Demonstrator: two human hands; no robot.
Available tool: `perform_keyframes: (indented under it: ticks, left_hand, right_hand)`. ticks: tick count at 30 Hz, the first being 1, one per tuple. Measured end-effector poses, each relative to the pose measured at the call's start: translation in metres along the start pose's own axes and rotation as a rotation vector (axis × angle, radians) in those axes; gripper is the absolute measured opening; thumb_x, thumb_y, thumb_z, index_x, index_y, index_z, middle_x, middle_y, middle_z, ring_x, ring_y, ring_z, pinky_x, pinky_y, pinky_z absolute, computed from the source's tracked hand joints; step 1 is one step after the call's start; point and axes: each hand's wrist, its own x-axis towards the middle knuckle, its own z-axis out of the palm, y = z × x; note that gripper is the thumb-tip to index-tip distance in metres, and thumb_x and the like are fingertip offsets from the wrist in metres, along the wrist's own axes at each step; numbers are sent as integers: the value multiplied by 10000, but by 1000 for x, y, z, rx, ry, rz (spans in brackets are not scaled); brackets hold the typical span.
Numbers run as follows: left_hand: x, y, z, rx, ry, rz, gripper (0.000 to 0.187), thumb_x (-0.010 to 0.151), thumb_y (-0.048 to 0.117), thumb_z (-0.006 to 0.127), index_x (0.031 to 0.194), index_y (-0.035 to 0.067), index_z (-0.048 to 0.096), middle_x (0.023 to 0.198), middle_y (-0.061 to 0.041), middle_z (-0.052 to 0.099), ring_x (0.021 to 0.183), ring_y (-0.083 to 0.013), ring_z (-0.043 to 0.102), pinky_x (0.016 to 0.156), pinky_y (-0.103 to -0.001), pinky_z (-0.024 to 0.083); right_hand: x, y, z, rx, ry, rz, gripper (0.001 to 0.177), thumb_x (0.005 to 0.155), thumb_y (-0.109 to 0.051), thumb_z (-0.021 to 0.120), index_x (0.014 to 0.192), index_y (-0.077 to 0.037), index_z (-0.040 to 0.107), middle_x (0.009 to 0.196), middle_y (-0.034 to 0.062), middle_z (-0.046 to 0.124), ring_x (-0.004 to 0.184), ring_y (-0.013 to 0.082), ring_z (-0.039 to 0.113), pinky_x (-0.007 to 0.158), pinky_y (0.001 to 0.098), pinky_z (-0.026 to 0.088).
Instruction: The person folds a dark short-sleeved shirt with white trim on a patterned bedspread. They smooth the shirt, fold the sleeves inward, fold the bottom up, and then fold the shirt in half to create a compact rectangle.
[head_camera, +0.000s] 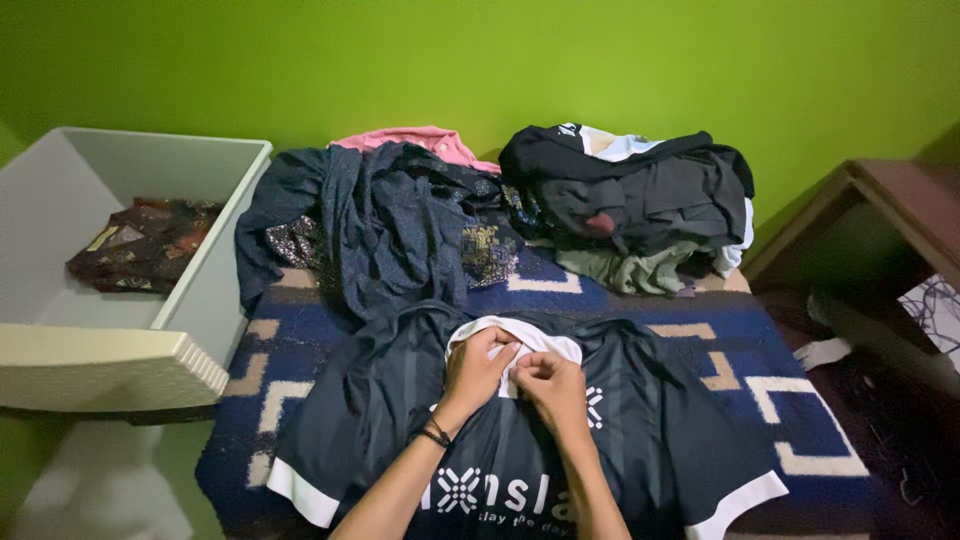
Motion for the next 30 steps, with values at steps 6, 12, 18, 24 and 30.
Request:
perform_keyframes:
  ticks: [6,12,18,24,30]
  left_hand:
    - [0,2,-5,-71,-46,-18,241,909,259,712,957,25,745,889,-103,804,822,-176,793,715,-313,581]
    - [2,-13,-12,-190,-190,32,308,830,217,805,1006,-18,711,955,-103,795,903,-130,767,752,-292,599]
    - [6,-54,7,-548,-200,36,187,913,49,737,1040,-9,613,983,-50,665,887,-93,690,758,-252,571]
    - [7,-76,13,-721,-218,19,244,961,-9,664,1047,49,444,911,-12,559,848,-73,626,692,-239,495]
    - [2,-61,8,-701,-203,70,258,973,0,657,1056,64,420,956,10,532,926,-67,632,762,-230,507]
  right_hand:
    - [-8,-18,6,-267,101,24,132,786,-154,760,816,-29,791,659,35,769,580,91,683,569,257,514]
    - [-23,-29,13,-436,208,-146,226,794,-263,748,916,-77,783,740,82,782,653,200,768,611,322,556]
    - [-32,-40,22,-583,287,-262,196,828,-263,762,918,-89,763,750,87,765,681,264,743,612,372,545]
    - [-39,-46,26,-489,331,-374,121,813,-199,768,874,-95,771,773,76,767,690,254,743,628,369,555]
    - [-36,-34,30,-617,343,-506,139,831,-176,749,903,-65,707,790,97,727,727,296,705,641,426,533]
